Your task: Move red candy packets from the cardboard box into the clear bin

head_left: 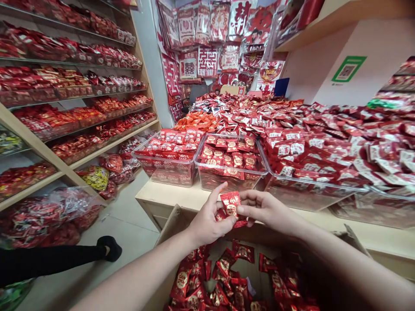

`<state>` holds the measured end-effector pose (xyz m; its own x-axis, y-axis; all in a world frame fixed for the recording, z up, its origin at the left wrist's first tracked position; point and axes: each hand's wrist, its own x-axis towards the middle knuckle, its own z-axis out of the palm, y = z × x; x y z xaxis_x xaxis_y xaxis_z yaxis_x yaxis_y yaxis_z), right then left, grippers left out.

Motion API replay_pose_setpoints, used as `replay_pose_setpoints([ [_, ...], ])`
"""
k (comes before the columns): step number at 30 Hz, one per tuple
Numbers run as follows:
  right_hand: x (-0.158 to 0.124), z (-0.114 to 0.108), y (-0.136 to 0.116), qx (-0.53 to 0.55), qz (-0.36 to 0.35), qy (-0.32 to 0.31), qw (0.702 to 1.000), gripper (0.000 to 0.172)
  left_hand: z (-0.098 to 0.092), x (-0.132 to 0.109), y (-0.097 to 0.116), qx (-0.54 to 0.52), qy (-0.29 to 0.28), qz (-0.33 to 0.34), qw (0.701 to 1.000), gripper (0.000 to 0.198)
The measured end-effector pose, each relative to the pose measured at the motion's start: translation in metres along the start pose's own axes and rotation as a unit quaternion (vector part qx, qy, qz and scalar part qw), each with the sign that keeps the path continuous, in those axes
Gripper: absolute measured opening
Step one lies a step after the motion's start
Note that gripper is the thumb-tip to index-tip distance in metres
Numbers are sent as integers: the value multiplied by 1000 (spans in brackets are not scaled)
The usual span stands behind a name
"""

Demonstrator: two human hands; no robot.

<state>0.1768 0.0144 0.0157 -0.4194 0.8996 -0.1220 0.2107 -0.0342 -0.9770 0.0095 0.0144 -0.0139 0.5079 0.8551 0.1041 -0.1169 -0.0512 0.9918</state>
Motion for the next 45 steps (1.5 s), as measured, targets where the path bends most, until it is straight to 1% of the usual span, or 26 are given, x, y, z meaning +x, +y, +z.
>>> replay_pose_setpoints([
  [2,-1,1,-2,-29,-25,-13,999,24,0,-1,-1,5,-11,-22,1000,75],
  [3,-3,2,-3,-45,-45,-5,998,22,-1,-1,-2,5,-19,-32,999,74],
  [4,-5,3,-4,-63,-70,17,995,20,-3,0,-2,2,-27,-42,999,70],
  [6,-9,3,-6,-108,-135,86,981,15,-6,2,-1,-17,-43,-59,997,54],
  [7,-11,3,-7,-137,-172,120,968,13,-8,3,0,-34,-50,-67,996,47],
  [9,-13,3,-7,-196,-234,162,938,9,-10,6,3,-74,-57,-84,992,47],
  [10,-13,4,-7,-220,-256,165,927,10,-10,7,4,-90,-55,-92,990,46],
  [12,-14,5,-5,-255,-279,141,915,15,-9,8,6,-105,-35,-98,989,38],
  [14,-13,6,-2,-267,-279,133,913,19,-8,7,7,-90,1,-81,993,34],
  [15,-13,6,0,-257,-272,145,916,20,-8,7,7,-74,24,-65,995,33],
  [16,-12,6,1,-231,-253,162,925,20,-9,7,6,-55,46,-48,996,33],
  [18,-10,7,3,-135,-185,190,955,18,-9,7,5,-16,76,-25,997,33],
  [19,-10,8,4,-79,-144,187,969,17,-10,7,5,-1,84,-16,996,34],
  [21,-9,11,5,10,-78,150,986,23,-10,6,5,12,89,-5,996,34],
  [23,-8,14,6,49,-49,109,992,27,-10,7,6,5,86,-2,996,38],
  [26,-8,15,5,47,-54,85,994,23,-10,7,6,-14,50,-22,998,48],
  [29,-10,10,1,-26,-90,83,992,18,-11,6,5,19,11,-46,999,31],
  [30,-11,8,-1,-78,-104,99,986,17,-11,5,5,44,17,-43,998,27],
  [32,-14,7,-4,-195,-124,157,960,15,-9,4,4,106,51,-10,993,25],
  [34,-17,12,-5,-244,-118,207,940,16,-8,2,3,178,87,60,978,25],
  [35,-17,16,-5,-226,-103,212,945,19,-7,0,2,214,92,107,967,26],
  [37,-17,25,-4,-135,-70,194,969,27,-6,-2,1,270,82,199,938,31],
  [38,-16,30,-2,-86,-62,183,977,31,-5,-3,0,291,71,231,926,34],
  [40,-13,37,0,-12,-63,166,984,35,-6,-5,-1,320,52,259,910,37],
  [42,-12,39,1,25,-79,164,983,33,-6,-6,0,337,44,265,902,38],
  [45,-14,34,-3,-6,-94,204,975,29,-8,-7,5,323,70,276,902,37],
])
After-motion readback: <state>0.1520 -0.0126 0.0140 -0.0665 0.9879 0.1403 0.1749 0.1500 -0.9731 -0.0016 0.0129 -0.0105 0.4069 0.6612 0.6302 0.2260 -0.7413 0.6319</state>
